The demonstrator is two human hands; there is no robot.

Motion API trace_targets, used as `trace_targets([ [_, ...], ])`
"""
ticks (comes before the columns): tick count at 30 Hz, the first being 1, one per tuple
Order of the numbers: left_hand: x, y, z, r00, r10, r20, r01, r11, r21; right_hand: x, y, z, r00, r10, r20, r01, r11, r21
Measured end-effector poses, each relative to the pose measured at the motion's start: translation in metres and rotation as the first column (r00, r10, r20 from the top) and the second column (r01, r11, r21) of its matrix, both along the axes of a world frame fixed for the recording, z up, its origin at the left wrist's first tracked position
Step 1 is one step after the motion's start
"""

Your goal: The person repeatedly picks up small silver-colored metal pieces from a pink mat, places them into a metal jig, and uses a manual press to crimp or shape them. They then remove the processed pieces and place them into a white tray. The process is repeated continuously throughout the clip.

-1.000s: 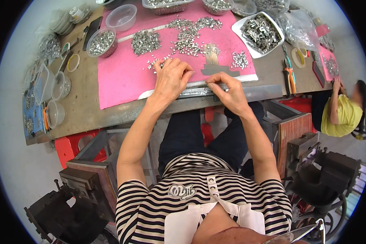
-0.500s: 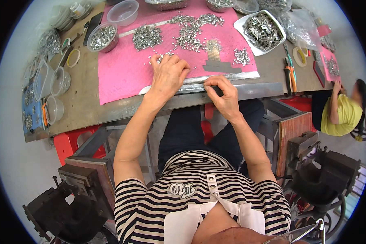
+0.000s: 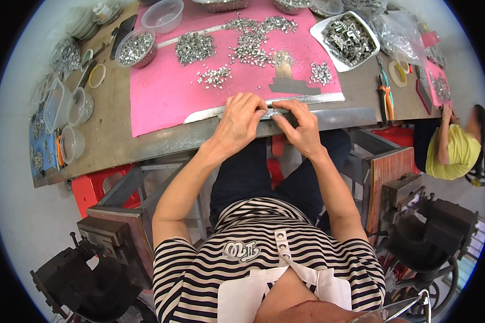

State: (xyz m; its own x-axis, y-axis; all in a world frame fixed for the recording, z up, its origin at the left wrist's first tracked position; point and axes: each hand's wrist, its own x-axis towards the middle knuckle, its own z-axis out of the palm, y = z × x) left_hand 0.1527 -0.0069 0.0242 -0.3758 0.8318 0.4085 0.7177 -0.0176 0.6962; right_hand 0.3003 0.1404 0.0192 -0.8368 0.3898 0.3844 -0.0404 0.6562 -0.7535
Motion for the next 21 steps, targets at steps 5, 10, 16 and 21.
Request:
trace_targets([
  [5, 0.003, 0.001, 0.0, 0.999, 0.012, -0.032, -0.011, 1.0, 0.002, 0.0, 0.006, 0.0, 0.998, 0.015, 0.056, -0.002, 0.975, -0.223],
  [10, 0.005, 0.002, -0.003, 0.996, 0.027, -0.084, -0.024, 0.999, 0.034, 0.002, 0.009, -0.013, 1.0, 0.011, 0.003, -0.008, 0.879, -0.477],
  [16, 0.008, 0.0, -0.008, 0.987, 0.039, -0.156, -0.023, 0.995, 0.099, 0.004, 0.009, -0.018, 0.999, 0.008, -0.032, -0.023, 0.87, -0.492],
  [21, 0.009, 0.001, -0.008, 0.982, 0.045, -0.181, -0.027, 0.995, 0.101, 0.007, 0.012, -0.019, 0.999, 0.046, 0.001, -0.039, 0.867, -0.497],
])
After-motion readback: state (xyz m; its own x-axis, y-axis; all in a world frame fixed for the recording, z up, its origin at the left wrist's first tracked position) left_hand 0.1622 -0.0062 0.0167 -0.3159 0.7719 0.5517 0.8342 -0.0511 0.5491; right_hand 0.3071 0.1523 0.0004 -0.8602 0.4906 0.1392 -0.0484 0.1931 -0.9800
